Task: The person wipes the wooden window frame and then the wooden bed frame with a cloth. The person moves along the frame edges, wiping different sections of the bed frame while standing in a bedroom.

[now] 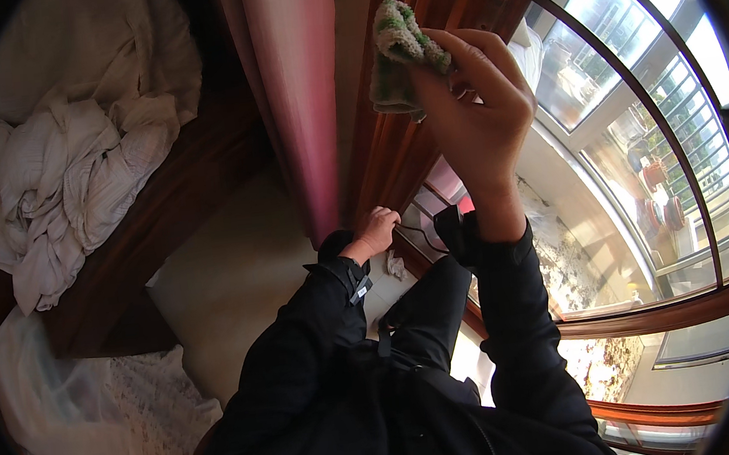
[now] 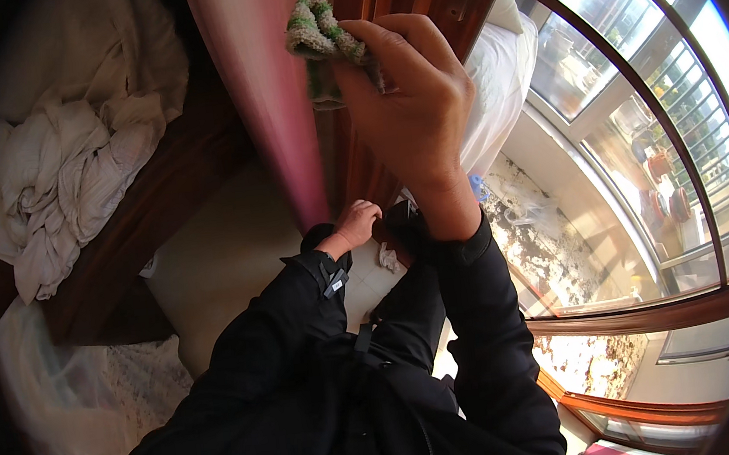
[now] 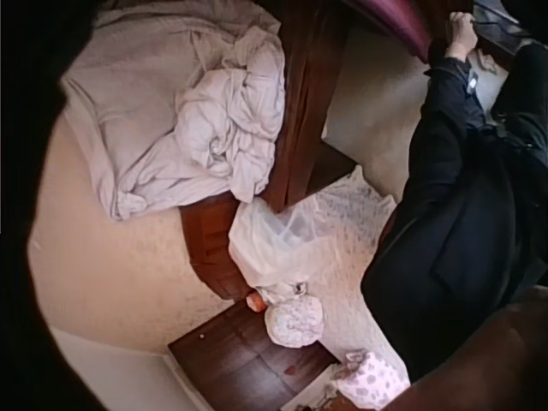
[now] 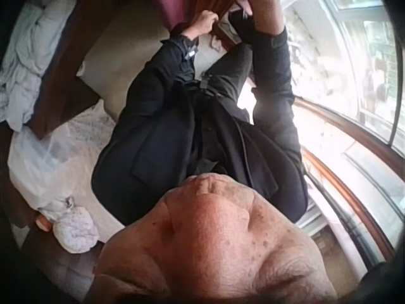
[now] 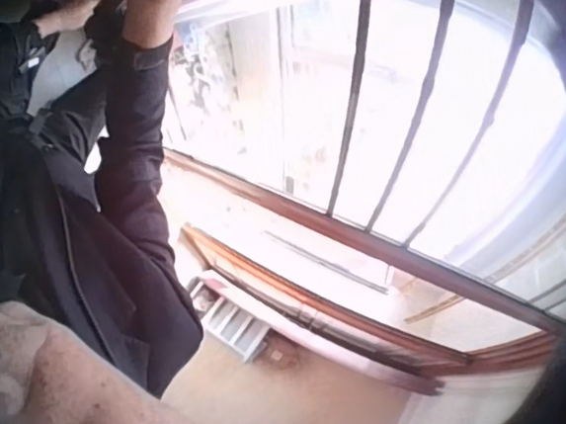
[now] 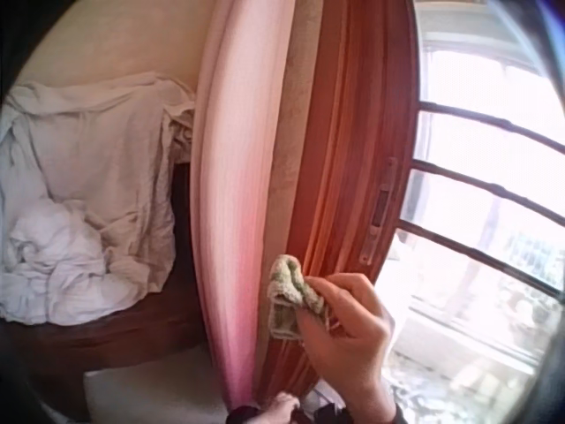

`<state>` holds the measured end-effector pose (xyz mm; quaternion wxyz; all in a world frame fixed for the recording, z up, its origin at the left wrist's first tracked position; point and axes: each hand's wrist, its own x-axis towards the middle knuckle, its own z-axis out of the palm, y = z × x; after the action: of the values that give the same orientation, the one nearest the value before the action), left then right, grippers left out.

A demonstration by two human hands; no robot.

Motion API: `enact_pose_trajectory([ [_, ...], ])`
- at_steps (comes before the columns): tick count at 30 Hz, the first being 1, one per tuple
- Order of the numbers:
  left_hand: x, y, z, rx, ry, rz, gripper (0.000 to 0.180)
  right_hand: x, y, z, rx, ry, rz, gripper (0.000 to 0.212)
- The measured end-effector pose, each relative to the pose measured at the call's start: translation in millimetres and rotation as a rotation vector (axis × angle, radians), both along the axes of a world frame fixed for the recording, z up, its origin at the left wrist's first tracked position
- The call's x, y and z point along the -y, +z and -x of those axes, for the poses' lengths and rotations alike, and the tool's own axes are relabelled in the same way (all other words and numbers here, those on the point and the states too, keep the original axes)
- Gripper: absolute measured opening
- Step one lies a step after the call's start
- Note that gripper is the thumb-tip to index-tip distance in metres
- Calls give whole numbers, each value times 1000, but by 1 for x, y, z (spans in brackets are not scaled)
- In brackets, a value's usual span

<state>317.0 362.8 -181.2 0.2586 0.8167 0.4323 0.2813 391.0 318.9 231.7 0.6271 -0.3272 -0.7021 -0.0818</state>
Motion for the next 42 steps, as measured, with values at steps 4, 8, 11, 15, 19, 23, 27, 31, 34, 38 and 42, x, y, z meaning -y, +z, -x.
enact_pose_trajectory([
  [4,-44,14,36,466,478,-184,11,5,0,-29,-95,-23,43,27],
  [8,-28,26,98,371,519,-365,13,14,-9,-47,-247,2,133,27],
  [11,10,16,142,262,431,-406,14,22,-20,-57,-267,-16,147,26],
  [15,71,11,192,251,387,39,9,41,-40,-83,-233,-65,172,25],
  [19,109,59,235,413,304,293,24,51,-67,-110,-265,-155,223,24],
  [23,139,139,242,452,307,327,23,50,-103,-138,-323,-195,333,24],
  [27,165,224,210,324,292,384,18,49,-146,-148,-285,-208,403,23],
  [31,192,271,155,101,165,207,17,50,-177,-152,-254,-189,530,22],
  [34,211,272,133,-84,59,202,20,50,-193,-148,-232,-187,604,23],
  [38,223,235,130,-265,-94,308,30,47,-207,-138,-166,-190,637,22],
  [42,222,197,150,-322,-189,414,39,38,-209,-125,-107,-207,701,23],
])
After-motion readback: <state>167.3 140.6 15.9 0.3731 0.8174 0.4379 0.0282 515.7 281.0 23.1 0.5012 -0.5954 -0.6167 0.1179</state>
